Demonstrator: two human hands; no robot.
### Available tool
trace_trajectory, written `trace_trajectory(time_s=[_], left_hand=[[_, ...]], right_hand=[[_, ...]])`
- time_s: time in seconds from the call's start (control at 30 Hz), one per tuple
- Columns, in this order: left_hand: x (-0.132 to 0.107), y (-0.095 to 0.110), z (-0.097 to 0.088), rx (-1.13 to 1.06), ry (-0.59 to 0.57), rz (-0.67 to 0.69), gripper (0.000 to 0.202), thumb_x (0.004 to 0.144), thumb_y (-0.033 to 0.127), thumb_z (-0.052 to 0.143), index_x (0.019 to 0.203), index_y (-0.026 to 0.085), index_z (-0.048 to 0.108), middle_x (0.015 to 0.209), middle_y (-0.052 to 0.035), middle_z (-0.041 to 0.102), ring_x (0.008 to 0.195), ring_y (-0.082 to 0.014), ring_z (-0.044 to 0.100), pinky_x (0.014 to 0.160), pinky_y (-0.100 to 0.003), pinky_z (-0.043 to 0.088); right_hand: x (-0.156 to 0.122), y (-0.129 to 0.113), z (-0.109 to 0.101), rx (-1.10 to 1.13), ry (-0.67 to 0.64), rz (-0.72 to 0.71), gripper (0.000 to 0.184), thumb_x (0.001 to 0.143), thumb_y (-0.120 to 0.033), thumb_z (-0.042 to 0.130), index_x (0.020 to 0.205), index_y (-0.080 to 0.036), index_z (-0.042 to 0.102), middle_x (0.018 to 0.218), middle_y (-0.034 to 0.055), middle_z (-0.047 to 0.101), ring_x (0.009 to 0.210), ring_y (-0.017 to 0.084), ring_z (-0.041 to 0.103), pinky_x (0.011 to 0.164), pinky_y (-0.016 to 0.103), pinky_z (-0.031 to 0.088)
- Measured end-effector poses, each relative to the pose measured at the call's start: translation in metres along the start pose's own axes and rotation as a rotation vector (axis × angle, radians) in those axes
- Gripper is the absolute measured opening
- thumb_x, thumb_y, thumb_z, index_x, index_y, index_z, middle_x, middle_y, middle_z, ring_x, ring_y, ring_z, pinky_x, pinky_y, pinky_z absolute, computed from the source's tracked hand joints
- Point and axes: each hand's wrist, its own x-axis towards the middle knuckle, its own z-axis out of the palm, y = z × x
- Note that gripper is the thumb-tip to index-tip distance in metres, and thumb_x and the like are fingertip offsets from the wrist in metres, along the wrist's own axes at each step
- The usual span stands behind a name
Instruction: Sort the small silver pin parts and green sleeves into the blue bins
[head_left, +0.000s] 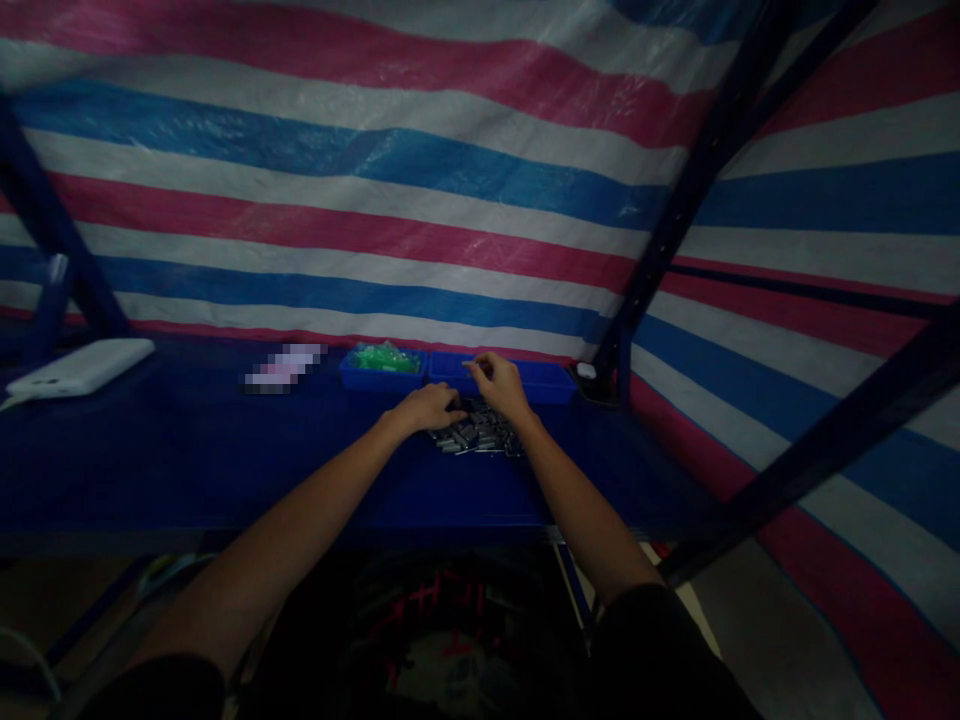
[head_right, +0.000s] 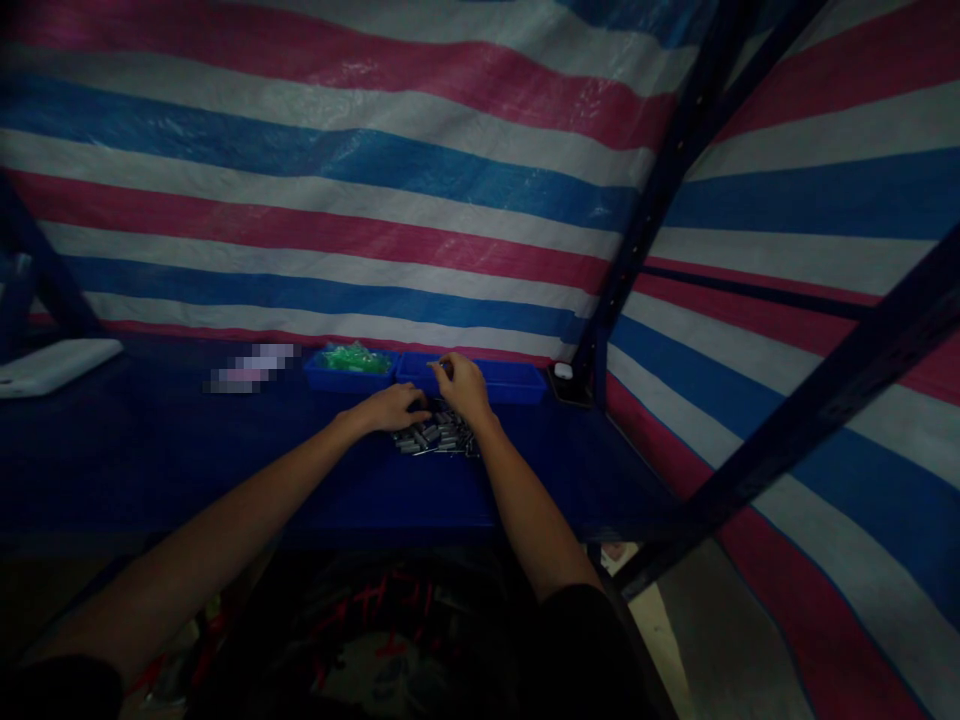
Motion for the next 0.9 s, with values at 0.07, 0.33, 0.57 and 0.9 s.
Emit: trace_trajectory(time_s=[0.07, 0.33, 0.57, 0.9], left_hand=[[0.001, -0.003, 0.000, -0.029, 0.003, 0.006, 0.034, 0.076, 0.045, 0.048, 0.088, 0.018, 0.065, 0.091, -0.0077, 0.061, 0.083, -0.0193, 0.056, 0.075, -0.026, 0.040], [0.003, -0.013, -0.002, -0.272, 0.057, 0.032, 0.021, 0.062, 0.042, 0.064, 0.065, 0.021, 0.065, 0.072, -0.0030, 0.061, 0.070, -0.0165, 0.055, 0.064, -0.021, 0.038], [0.005, -0.011, 0.001, -0.242, 0.071, -0.065, 0.019, 0.068, 0.039, 0.058, 0.064, 0.021, 0.065, 0.067, -0.0032, 0.063, 0.064, -0.0165, 0.056, 0.062, -0.023, 0.038], [0.002, -0.009, 0.005, -0.183, 0.174, -0.253, 0.018, 0.067, 0.040, 0.060, 0.072, 0.023, 0.064, 0.074, -0.0037, 0.066, 0.069, -0.0192, 0.059, 0.063, -0.025, 0.040]], right_hand=[[0.000, 0.003, 0.001, -0.050, -0.002, 0.019, 0.022, 0.080, -0.037, 0.051, 0.086, -0.017, 0.059, 0.067, 0.0012, 0.059, 0.063, 0.014, 0.051, 0.062, 0.024, 0.037], [0.000, 0.015, -0.002, -0.276, -0.052, 0.087, 0.017, 0.078, -0.031, 0.056, 0.086, -0.017, 0.062, 0.077, 0.0052, 0.060, 0.075, 0.018, 0.051, 0.072, 0.029, 0.038], [-0.002, 0.012, 0.001, -0.323, -0.104, 0.124, 0.020, 0.080, -0.035, 0.053, 0.090, -0.021, 0.064, 0.085, 0.0066, 0.059, 0.084, 0.020, 0.051, 0.075, 0.032, 0.038], [-0.005, -0.006, -0.004, -0.332, -0.199, 0.140, 0.025, 0.082, -0.040, 0.050, 0.089, -0.023, 0.066, 0.084, 0.0090, 0.060, 0.092, 0.026, 0.047, 0.078, 0.040, 0.035]])
